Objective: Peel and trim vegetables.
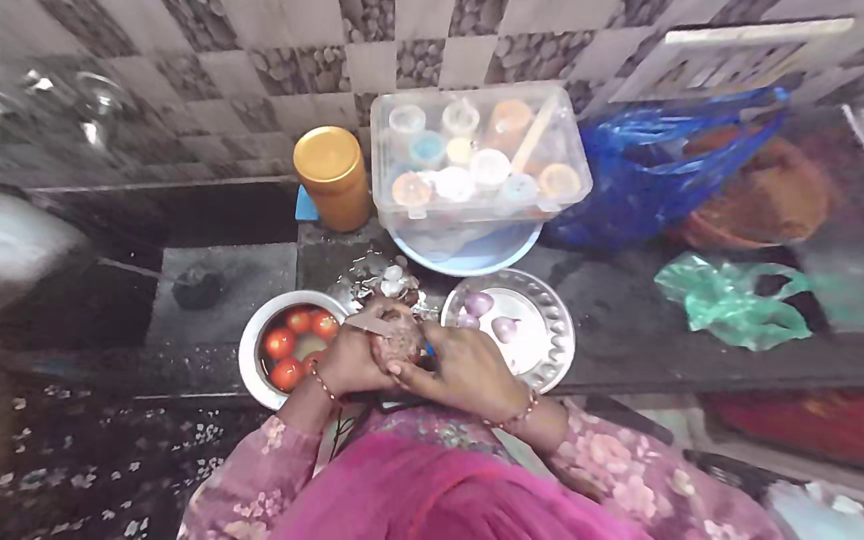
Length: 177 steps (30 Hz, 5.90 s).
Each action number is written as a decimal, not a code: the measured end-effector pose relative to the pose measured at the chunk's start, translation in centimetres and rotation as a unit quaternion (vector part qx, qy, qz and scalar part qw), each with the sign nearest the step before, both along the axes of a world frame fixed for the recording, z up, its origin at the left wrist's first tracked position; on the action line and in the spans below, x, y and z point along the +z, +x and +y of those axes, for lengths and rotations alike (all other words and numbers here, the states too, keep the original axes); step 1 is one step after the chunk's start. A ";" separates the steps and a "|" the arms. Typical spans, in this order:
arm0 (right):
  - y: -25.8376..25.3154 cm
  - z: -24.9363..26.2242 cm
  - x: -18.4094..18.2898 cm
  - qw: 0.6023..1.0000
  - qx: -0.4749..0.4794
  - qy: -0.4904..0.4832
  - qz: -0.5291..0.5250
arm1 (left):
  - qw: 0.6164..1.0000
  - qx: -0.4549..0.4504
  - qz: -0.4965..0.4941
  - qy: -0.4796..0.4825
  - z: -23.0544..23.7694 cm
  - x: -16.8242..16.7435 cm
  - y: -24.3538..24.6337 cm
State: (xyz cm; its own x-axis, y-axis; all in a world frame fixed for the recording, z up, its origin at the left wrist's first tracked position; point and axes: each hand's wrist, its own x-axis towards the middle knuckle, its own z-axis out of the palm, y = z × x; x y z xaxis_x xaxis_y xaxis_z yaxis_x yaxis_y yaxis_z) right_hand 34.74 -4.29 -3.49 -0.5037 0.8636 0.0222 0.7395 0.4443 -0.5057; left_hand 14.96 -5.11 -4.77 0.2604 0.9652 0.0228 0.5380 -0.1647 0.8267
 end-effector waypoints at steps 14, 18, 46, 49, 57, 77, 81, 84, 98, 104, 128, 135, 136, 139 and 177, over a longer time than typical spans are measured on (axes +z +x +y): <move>-0.2 -1.7 -0.6 0.998 -0.051 0.023 0.009 | 0.974 0.152 -0.079 0.147 -1.1 -2.6 2.7; -0.5 -1.1 -0.2 0.997 -0.034 0.063 0.014 | 0.982 0.102 -0.082 0.136 -0.7 -2.1 1.5; -2.0 2.6 -2.6 0.947 0.026 0.289 0.136 | 0.658 0.058 -0.739 -0.133 0.6 -0.8 -0.4; -2.1 1.7 -3.6 0.949 0.054 0.277 0.144 | 0.631 0.159 -0.736 -0.188 1.3 1.2 0.2; -0.1 0.5 -5.5 0.957 -0.012 0.127 0.262 | 0.608 0.307 -0.717 -0.148 3.0 1.7 0.7; -5.0 6.0 -5.4 0.959 -0.141 -0.116 -0.217 | 0.673 0.330 -0.653 -0.110 1.6 0.1 -1.6; -5.0 6.2 -5.1 0.949 -0.140 -0.162 -0.231 | 0.695 0.332 -0.624 -0.132 1.7 0.0 -1.5; -3.3 5.9 -4.1 0.967 -0.127 -0.167 -0.142 | 0.711 0.322 -0.613 -0.125 1.7 -0.1 -1.6; -3.8 -2.4 -1.6 0.993 -0.063 0.066 0.078 | 0.871 0.219 -0.426 -0.106 1.0 -0.4 -1.0; -3.2 -2.5 -1.8 0.992 -0.059 0.098 0.059 | 0.867 0.223 -0.438 -0.081 0.8 -0.5 -0.8; -4.1 -2.4 -2.3 0.993 -0.033 0.111 0.026 | 0.767 0.212 -0.582 -0.168 -0.1 0.2 1.3; -4.1 -2.7 -2.9 0.996 -0.027 0.035 0.078 | 0.884 0.259 -0.388 -0.014 -0.2 -1.8 1.0; -4.1 -2.7 -3.1 0.996 -0.028 0.034 0.080 | 0.886 0.261 -0.383 -0.011 -0.3 -1.8 1.0; -4.4 -2.6 -2.7 0.997 -0.035 0.037 0.060 | 0.839 0.250 -0.479 -0.061 -0.7 -1.0 1.5; -2.8 0.0 -0.6 0.947 0.026 -0.295 0.124 | 0.861 0.224 -0.453 -0.057 -1.9 -1.5 1.6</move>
